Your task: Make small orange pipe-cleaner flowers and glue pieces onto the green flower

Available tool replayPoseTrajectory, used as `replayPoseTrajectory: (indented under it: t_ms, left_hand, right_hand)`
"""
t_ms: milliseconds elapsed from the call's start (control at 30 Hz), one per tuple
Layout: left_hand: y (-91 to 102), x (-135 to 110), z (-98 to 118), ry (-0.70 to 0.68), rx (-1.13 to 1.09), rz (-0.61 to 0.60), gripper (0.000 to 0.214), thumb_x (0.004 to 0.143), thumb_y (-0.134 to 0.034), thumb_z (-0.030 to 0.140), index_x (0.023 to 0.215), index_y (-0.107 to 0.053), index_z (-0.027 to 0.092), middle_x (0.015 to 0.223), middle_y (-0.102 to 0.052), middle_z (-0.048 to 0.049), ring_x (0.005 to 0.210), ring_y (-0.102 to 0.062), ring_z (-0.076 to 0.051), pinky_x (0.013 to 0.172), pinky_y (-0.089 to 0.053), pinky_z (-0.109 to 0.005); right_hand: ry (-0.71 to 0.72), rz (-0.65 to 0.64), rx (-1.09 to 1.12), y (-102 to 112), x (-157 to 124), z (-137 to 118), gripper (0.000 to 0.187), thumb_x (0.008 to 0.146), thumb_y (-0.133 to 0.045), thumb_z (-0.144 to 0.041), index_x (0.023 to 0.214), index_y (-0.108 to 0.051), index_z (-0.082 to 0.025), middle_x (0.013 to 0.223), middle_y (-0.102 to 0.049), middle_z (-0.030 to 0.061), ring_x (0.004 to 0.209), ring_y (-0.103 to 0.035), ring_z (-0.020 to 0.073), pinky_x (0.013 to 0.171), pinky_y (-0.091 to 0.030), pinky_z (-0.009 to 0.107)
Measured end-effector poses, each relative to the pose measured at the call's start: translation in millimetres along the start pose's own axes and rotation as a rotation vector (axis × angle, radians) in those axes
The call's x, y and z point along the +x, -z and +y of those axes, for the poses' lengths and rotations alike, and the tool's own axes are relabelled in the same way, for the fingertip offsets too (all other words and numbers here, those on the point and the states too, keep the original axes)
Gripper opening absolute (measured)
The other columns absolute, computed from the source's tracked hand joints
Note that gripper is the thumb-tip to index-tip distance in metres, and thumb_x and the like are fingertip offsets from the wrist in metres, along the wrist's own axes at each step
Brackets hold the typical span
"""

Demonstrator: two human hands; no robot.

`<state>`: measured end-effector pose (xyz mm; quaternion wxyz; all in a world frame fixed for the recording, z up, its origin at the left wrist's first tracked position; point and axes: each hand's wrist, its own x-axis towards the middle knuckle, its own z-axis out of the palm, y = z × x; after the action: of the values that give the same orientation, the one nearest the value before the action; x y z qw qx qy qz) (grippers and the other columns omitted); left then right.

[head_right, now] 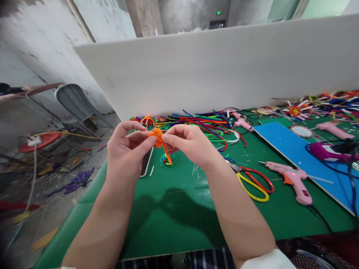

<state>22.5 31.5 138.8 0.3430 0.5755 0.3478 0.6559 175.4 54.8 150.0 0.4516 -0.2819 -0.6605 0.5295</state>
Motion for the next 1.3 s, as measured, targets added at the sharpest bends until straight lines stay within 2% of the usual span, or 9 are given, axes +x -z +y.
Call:
replayPoseTrajectory:
  t_ms: [200, 533, 767, 933, 1067, 1200, 1300]
  left_hand:
    - [0.9, 2.4, -1.2, 0.079, 0.011, -0.007, 0.026, 0.068, -0.067, 0.018, 0.086, -0.048, 0.021, 0.067, -0.062, 0.0034, 0.063, -0.062, -0.009, 0.063, -0.053, -0.021]
    - [4.7, 2.4, 8.0, 0.160, -0.083, -0.134, 0.030, 0.066, -0.068, 0.014, 0.077, -0.041, 0.021, 0.070, -0.062, 0.0043, 0.062, -0.061, -0.008, 0.062, -0.052, -0.020]
    - [7.7, 4.7, 7.6, 0.206, -0.178, -0.149, 0.032, 0.067, -0.067, 0.017, 0.072, -0.036, 0.022, 0.069, -0.061, 0.0034, 0.057, -0.060, -0.010, 0.054, -0.050, -0.021]
    - [3.9, 2.8, 8.3, 0.156, -0.243, -0.070, 0.031, 0.067, -0.066, 0.014, 0.071, -0.036, 0.022, 0.066, -0.058, 0.0056, 0.057, -0.058, -0.007, 0.053, -0.047, -0.017]
    - [3.7, 2.8, 7.6, 0.133, -0.230, -0.069, 0.030, 0.068, -0.066, 0.014, 0.070, -0.036, 0.021, 0.071, -0.062, 0.0046, 0.060, -0.059, -0.007, 0.056, -0.048, -0.018]
    - [9.5, 5.1, 8.4, 0.161, -0.209, -0.178, 0.031, 0.067, -0.066, 0.014, 0.071, -0.037, 0.022, 0.070, -0.063, 0.0039, 0.059, -0.058, -0.007, 0.056, -0.049, -0.019]
    - [14.3, 6.7, 9.1, 0.190, -0.172, -0.242, 0.031, 0.067, -0.067, 0.015, 0.071, -0.037, 0.021, 0.070, -0.063, 0.0024, 0.058, -0.058, -0.008, 0.054, -0.048, -0.020]
  right_hand:
    - [0.153, 0.211, -0.131, -2.5, 1.0, 0.9, 0.017, 0.077, -0.059, -0.032, 0.080, -0.063, -0.017, 0.073, -0.063, 0.0002, 0.067, -0.059, 0.0098, 0.064, -0.050, 0.023]
    - [0.176, 0.094, -0.252, -3.0, -1.9, -2.5, 0.014, 0.078, -0.058, -0.028, 0.080, -0.063, -0.016, 0.075, -0.064, 0.0008, 0.069, -0.059, 0.0109, 0.061, -0.048, 0.022]
    - [0.330, 0.206, -0.402, -9.5, -4.9, -2.7, 0.011, 0.078, -0.058, -0.026, 0.083, -0.065, -0.019, 0.080, -0.067, 0.0014, 0.070, -0.061, 0.0118, 0.063, -0.050, 0.024]
    - [0.477, 0.259, -0.559, -18.5, -5.6, 1.3, 0.012, 0.081, -0.054, -0.023, 0.084, -0.065, -0.019, 0.079, -0.067, 0.0014, 0.070, -0.060, 0.0110, 0.064, -0.049, 0.023]
    - [0.452, 0.297, -0.518, -20.8, -4.3, 4.1, 0.012, 0.081, -0.054, -0.025, 0.087, -0.063, -0.019, 0.080, -0.066, 0.0009, 0.069, -0.060, 0.0102, 0.061, -0.049, 0.021]
    - [0.489, 0.222, -0.534, -14.8, -3.8, 2.8, 0.015, 0.083, -0.051, -0.022, 0.092, -0.063, -0.021, 0.087, -0.066, 0.0017, 0.077, -0.060, 0.0113, 0.066, -0.049, 0.022]
    - [0.559, 0.129, -0.610, -8.2, -4.1, 0.8, 0.014, 0.084, -0.050, -0.020, 0.089, -0.063, -0.021, 0.084, -0.065, 0.0017, 0.077, -0.058, 0.0115, 0.069, -0.047, 0.024]
